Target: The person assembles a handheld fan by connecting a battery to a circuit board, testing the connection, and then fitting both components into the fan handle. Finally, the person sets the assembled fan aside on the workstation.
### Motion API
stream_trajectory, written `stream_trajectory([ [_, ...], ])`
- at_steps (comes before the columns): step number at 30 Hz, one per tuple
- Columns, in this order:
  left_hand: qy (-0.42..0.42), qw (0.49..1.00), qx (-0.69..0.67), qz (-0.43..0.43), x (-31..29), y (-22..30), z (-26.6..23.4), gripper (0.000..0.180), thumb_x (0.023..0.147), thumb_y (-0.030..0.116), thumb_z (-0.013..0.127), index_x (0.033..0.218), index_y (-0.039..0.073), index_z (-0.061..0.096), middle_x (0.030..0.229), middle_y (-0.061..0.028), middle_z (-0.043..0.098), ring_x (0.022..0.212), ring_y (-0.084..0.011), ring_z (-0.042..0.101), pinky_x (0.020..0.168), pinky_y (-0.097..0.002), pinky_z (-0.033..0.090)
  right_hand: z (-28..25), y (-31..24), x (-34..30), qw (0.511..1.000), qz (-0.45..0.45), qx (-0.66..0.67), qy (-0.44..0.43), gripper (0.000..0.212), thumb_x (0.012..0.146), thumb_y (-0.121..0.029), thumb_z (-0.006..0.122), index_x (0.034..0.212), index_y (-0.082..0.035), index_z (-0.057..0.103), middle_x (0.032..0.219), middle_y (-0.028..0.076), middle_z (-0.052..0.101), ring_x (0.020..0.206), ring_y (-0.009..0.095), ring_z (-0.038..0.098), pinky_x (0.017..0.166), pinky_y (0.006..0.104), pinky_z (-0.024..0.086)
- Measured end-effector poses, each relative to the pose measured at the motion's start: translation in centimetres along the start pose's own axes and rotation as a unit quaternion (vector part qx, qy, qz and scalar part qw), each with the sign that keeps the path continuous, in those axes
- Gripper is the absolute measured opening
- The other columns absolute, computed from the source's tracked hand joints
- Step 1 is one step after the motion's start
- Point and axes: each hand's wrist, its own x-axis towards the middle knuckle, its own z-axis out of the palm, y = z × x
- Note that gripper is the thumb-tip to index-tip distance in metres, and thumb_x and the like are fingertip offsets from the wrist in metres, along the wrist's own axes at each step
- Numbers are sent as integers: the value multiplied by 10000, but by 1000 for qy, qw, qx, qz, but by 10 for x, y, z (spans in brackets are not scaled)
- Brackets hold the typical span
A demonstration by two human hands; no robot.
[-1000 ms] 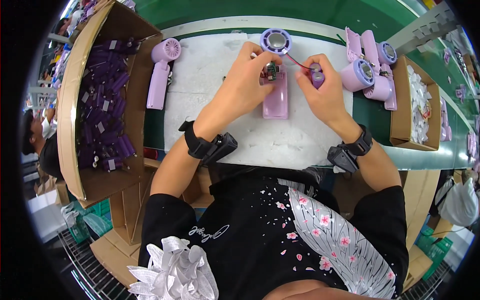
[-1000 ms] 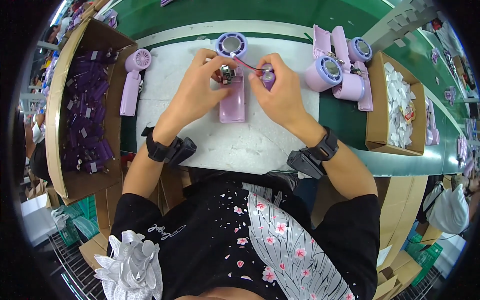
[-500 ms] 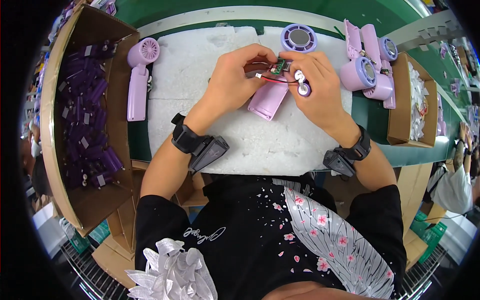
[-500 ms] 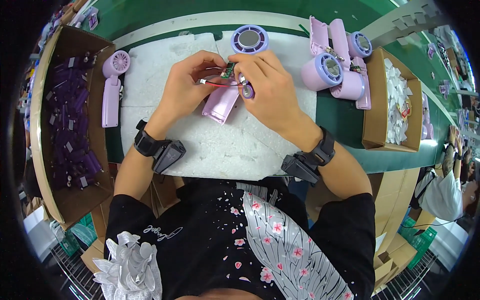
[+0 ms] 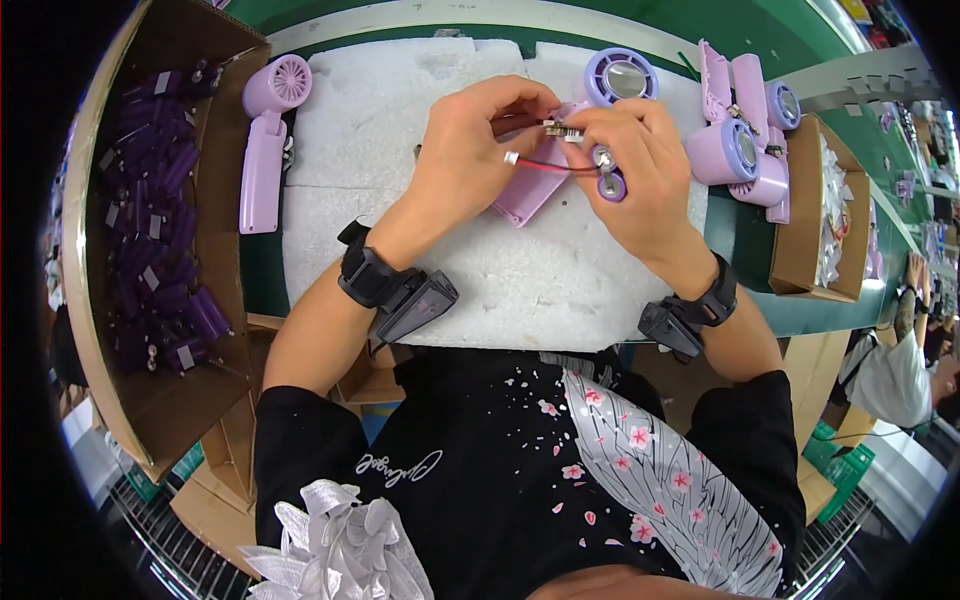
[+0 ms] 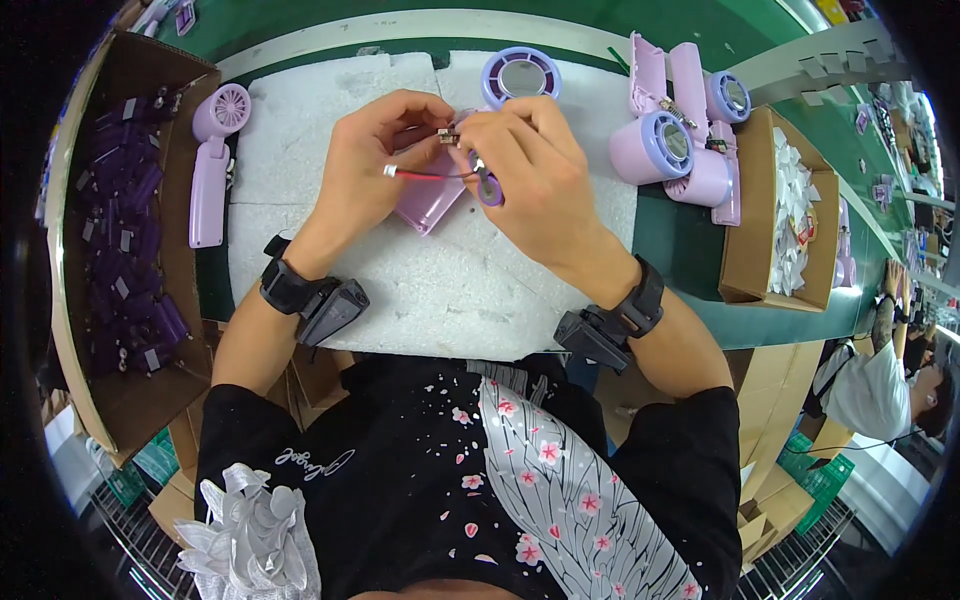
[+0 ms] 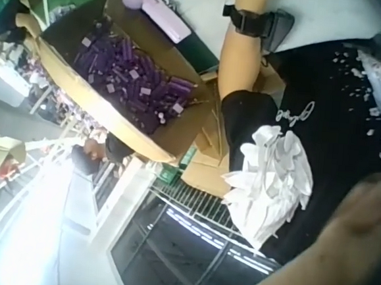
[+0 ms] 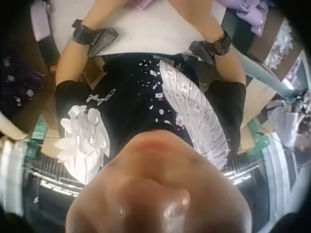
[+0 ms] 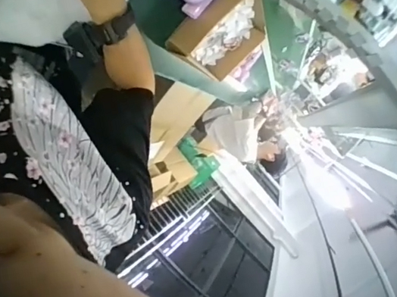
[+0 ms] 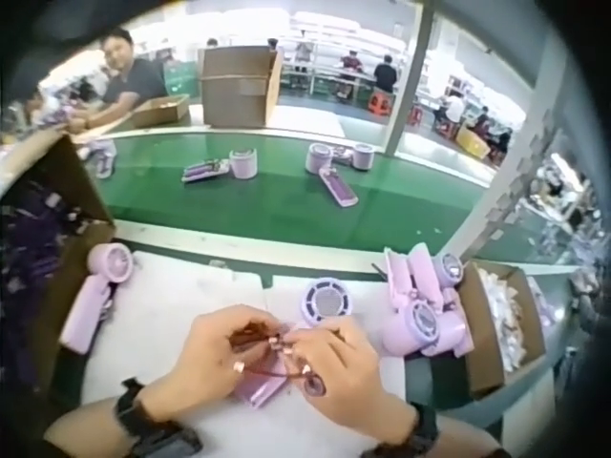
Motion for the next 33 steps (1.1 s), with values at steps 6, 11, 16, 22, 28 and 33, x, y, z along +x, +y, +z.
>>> stream_trajectory([
  [6, 22, 997, 73, -6, -1, 3, 3, 180, 787, -44, 669, 966, -31, 664, 912, -119, 690, 812, -202, 700, 747, -289, 562, 1, -1, -2, 1000, 21, -17, 8, 247, 711, 21, 755, 859, -41, 566, 894, 58, 680, 781, 265, 615, 666, 338, 491],
  [11, 33, 989, 142, 2, -2, 3, 3, 152, 764, 33, 708, 902, -24, 681, 853, -128, 686, 734, -217, 695, 673, -298, 546, -3, -6, -3, 994, 109, -14, -14, 226, 743, 8, 745, 875, -31, 567, 875, 74, 663, 749, 271, 630, 649, 336, 494],
  [16, 34, 989, 141, 10, -2, 4, 5, 141, 755, 52, 714, 874, -17, 681, 820, -126, 676, 717, -220, 687, 664, -302, 542, -8, -10, 0, 978, 203, 43, -34, 207, 784, -4, 734, 897, -12, 561, 866, 78, 664, 717, 216, 637, 633, 298, 491],
  [22, 28, 990, 140, 14, -1, 5, 5, 114, 752, 48, 717, 835, -20, 678, 810, -127, 665, 700, -226, 677, 654, -305, 540, -9, -5, -3, 976, 199, 82, -23, 207, 803, -15, 734, 921, -1, 564, 847, 62, 677, 700, 110, 601, 627, 246, 484],
  [28, -13, 986, 149, 67, -1, 2, 2, 98, 742, 36, 723, 797, -28, 673, 861, -111, 655, 705, -234, 673, 654, -305, 538, -13, -9, 0, 948, 296, 108, -37, 197, 809, -13, 728, 926, 3, 571, 853, 61, 680, 722, 69, 578, 646, 222, 484],
  [33, -50, 982, 163, 75, -1, 6, -1, 94, 766, 15, 726, 791, -53, 665, 946, -84, 645, 742, -177, 659, 685, -268, 537, -15, -7, 0, 950, 288, 103, -59, 204, 806, -11, 729, 928, 7, 566, 845, 65, 676, 731, 76, 586, 662, 227, 491],
])
